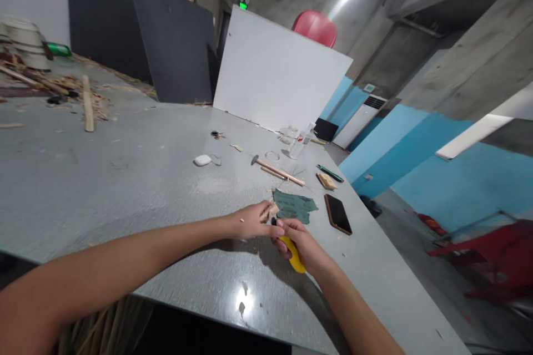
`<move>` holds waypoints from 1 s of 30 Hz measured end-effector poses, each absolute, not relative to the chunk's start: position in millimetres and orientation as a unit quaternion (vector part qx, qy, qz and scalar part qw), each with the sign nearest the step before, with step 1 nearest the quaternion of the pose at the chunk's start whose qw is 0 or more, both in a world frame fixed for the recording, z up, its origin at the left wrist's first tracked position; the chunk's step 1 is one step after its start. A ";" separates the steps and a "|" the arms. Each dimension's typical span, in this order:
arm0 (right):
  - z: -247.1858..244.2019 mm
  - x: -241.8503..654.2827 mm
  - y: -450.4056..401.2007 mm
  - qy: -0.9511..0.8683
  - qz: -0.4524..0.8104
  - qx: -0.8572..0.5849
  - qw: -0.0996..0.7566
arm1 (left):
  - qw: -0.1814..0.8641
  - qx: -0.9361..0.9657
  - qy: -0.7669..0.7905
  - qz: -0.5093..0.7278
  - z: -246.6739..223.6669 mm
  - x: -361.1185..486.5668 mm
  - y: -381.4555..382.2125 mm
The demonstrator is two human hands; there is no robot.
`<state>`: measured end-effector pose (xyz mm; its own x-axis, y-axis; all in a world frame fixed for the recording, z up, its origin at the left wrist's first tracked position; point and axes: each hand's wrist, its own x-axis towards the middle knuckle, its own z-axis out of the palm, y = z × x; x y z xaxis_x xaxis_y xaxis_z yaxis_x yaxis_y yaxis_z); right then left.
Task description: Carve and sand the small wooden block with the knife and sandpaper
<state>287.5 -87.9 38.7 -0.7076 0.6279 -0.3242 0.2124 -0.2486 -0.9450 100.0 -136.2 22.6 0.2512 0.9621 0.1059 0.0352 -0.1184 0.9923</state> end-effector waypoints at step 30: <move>38.8 284.7 -60.6 -0.496 0.593 -0.398 0.494 | 0.296 0.621 0.649 0.325 32.6 109.9 -146.1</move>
<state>284.7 -60.6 38.8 -0.1951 0.9806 0.0172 -0.1915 -0.0209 -0.9813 109.9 -146.1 32.6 -0.0542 0.9984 0.0188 0.6141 0.0184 0.7890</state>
